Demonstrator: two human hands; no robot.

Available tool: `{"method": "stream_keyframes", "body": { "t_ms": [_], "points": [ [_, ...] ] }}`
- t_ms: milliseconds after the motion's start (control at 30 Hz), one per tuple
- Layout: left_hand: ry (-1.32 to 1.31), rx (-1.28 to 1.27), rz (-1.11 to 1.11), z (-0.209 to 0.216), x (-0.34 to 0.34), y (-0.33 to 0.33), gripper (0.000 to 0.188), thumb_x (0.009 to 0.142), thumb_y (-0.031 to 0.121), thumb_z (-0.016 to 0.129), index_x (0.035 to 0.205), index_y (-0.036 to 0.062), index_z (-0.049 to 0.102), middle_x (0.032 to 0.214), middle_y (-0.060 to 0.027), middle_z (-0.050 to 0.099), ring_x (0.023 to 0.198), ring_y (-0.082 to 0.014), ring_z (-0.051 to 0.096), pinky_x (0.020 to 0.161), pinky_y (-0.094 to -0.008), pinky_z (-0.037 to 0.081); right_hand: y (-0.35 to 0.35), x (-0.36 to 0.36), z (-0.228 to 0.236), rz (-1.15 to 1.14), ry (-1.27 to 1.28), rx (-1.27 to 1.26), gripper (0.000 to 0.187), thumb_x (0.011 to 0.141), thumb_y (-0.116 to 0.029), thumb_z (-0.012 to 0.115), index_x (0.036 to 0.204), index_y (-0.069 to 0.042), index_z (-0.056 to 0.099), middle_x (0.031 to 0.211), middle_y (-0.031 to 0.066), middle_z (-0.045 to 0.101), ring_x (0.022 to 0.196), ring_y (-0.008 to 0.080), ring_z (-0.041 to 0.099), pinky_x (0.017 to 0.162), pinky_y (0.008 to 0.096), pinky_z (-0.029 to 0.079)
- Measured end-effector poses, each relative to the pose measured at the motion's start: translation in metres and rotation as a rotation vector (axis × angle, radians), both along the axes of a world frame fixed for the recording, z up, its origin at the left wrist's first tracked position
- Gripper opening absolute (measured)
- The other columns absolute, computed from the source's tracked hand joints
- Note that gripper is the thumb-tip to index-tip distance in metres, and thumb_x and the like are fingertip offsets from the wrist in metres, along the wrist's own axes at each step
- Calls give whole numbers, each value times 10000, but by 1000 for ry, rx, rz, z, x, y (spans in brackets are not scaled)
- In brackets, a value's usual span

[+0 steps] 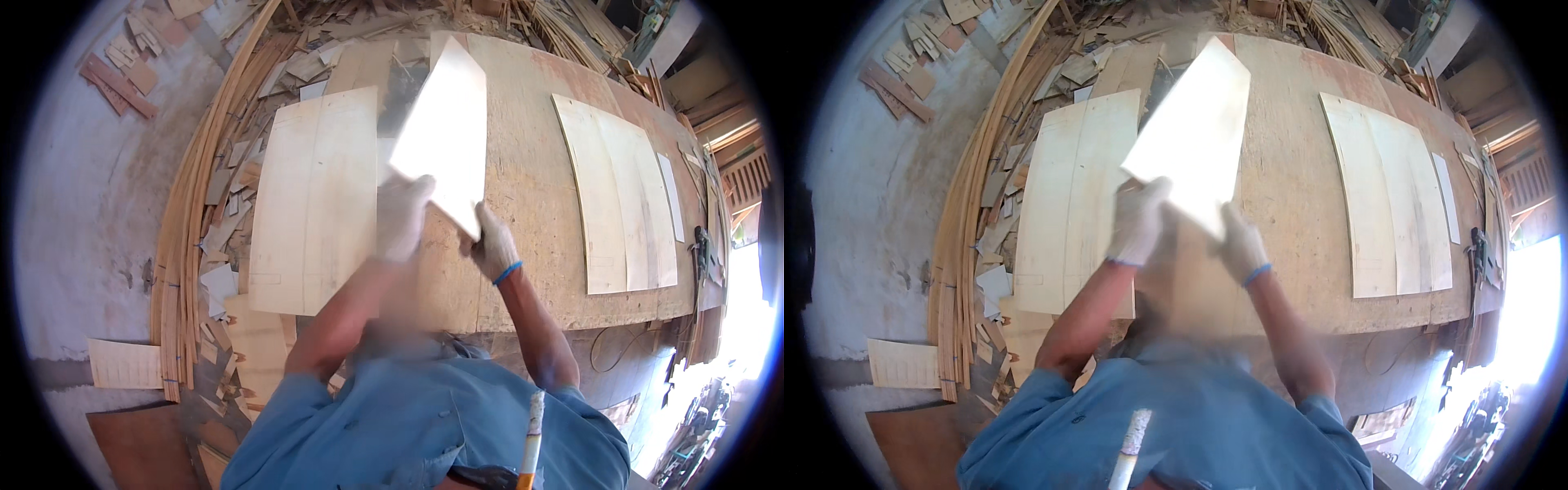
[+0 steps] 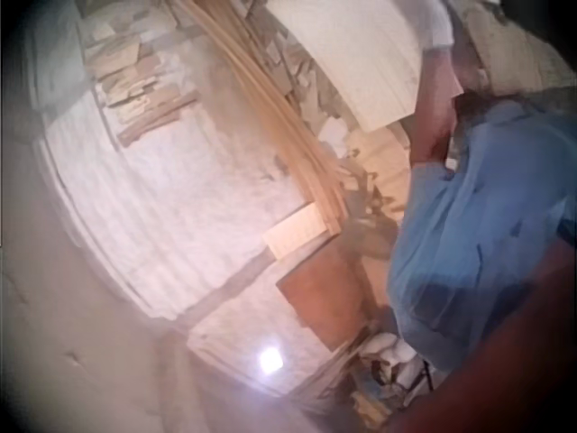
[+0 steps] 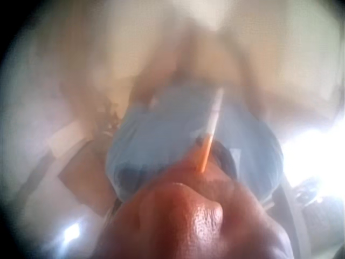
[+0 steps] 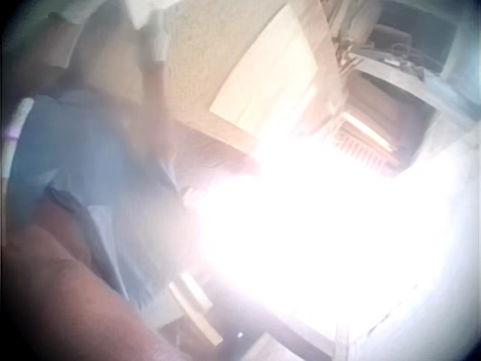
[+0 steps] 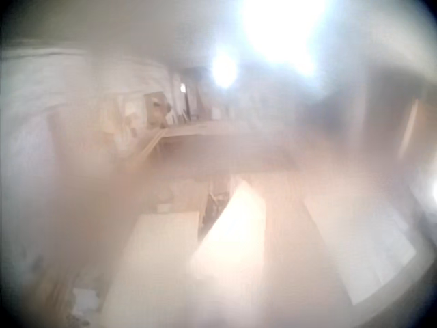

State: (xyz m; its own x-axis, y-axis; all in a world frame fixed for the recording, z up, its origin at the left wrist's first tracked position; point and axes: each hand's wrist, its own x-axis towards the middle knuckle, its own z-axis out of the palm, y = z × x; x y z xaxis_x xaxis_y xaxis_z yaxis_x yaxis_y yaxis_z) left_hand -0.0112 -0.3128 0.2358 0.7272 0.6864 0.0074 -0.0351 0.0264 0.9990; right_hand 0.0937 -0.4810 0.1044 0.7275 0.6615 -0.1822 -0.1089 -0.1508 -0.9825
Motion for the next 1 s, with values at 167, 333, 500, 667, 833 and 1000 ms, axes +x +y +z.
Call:
{"method": "stream_keyframes", "body": {
  "t_ms": [167,333,500,667,833,1000],
  "points": [
    [-13,68,-67,-8,-88,55,248,856,160,605,974,-56,634,904,-69,657,821,-124,635,743,-271,511,-11,-26,65,-30,210,-202,260,944,-240,576,993,-1,666,854,101,683,757,165,629,650,306,511],
    [-96,-86,52,31,-142,73,271,848,110,632,1041,-79,634,927,-77,667,835,-141,639,763,-282,518,-32,43,68,-281,-604,-192,269,956,-214,585,1085,6,670,949,88,701,853,153,647,784,285,502],
    [-192,158,191,56,-182,82,286,850,96,658,1092,-55,674,930,-70,698,825,-109,637,719,-251,509,-4,89,105,-347,-1030,-169,282,935,-166,619,1179,-26,639,1067,151,686,993,241,658,931,343,479],
    [-155,262,290,61,-225,95,331,856,130,648,1130,-55,666,969,-72,700,840,-120,642,746,-273,517,31,125,97,-259,-1296,-96,263,957,-192,550,1110,-9,660,1071,170,668,1008,305,625,914,384,470],
    [-99,128,248,53,-251,117,342,893,175,614,1156,-40,655,1009,-60,692,876,-125,641,773,-282,517,40,149,65,-19,-977,-272,349,979,-271,487,873,17,654,800,197,641,744,329,633,710,408,482],
    [-17,136,225,28,-250,179,329,949,223,564,1141,-29,653,1093,-47,665,996,-112,606,830,-252,480,32,98,65,-65,-975,-444,461,985,-381,450,791,7,608,705,252,581,664,429,594,609,468,451]
  ]
}}
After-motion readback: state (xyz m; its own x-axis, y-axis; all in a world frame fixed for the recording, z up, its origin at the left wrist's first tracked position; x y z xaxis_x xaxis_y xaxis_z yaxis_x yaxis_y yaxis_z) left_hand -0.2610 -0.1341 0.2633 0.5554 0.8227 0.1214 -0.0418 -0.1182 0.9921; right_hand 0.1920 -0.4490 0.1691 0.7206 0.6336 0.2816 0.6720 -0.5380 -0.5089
